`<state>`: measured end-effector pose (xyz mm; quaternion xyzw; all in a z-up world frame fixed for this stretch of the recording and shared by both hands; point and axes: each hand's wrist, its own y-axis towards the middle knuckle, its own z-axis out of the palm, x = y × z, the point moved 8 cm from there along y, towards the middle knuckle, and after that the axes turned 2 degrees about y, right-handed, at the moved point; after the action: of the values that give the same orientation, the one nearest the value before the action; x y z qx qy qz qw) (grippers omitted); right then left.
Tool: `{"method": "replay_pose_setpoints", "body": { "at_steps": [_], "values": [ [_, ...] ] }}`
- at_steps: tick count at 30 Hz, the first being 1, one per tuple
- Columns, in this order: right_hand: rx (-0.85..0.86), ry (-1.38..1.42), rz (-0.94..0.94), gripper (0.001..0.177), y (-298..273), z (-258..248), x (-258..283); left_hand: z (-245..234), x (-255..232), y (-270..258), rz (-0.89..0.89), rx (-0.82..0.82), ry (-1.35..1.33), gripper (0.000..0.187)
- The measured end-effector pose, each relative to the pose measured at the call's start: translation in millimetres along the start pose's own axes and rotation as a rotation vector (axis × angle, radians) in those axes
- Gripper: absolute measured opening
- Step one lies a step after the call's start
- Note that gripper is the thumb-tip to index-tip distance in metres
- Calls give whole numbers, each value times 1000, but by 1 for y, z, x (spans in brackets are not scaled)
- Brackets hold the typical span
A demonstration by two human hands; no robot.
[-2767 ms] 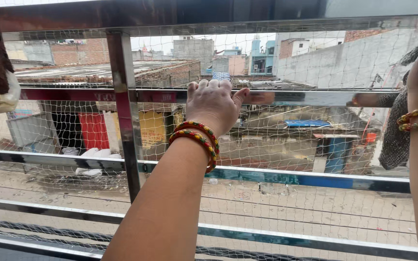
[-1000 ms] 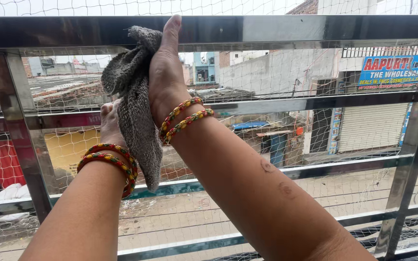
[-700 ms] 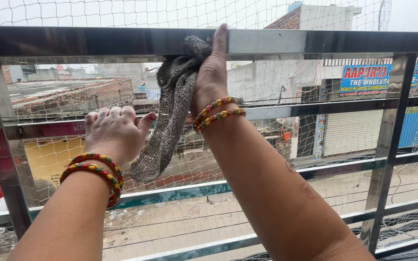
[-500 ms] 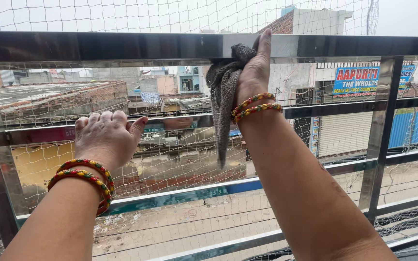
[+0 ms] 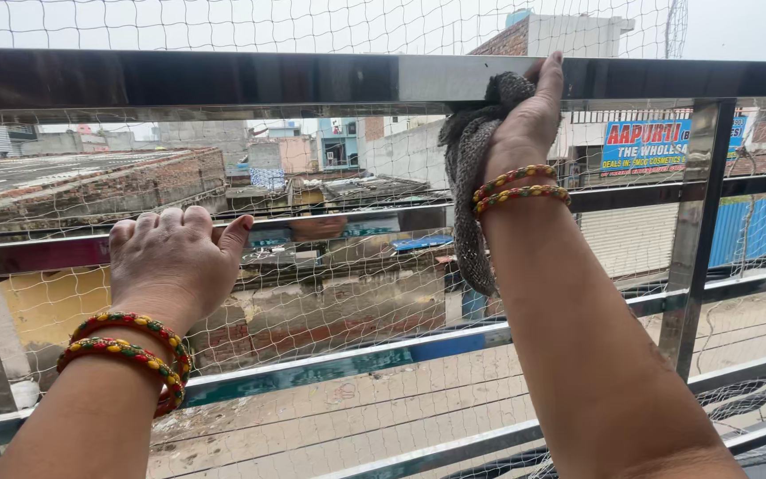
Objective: The person wipes a glass table surface and then cleans a metal balcony railing using a cloth. The person moves along the railing, wiping the horizontal bars and vertical posts.
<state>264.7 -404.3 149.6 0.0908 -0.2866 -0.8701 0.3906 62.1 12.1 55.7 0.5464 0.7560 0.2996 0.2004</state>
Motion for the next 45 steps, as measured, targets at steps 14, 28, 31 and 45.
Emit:
{"method": "replay_pose_setpoints", "body": {
  "at_steps": [14, 28, 31, 45],
  "values": [
    [217, -2, 514, 74, -203, 137, -106, -3, -2, -6, -18, 50, 10, 70],
    [212, -23, 359, 51, -125, 91, -47, -13, -1, -15, 11, 75, -30, 67],
    [181, -72, 156, 41, -113, 84, -6, -15, 0, -14, 22, 35, -29, 67],
    [139, -1019, -1009, 71, -263, 138, -52, -6, 6, -12, 87, -14, -82, 65]
  ]
}}
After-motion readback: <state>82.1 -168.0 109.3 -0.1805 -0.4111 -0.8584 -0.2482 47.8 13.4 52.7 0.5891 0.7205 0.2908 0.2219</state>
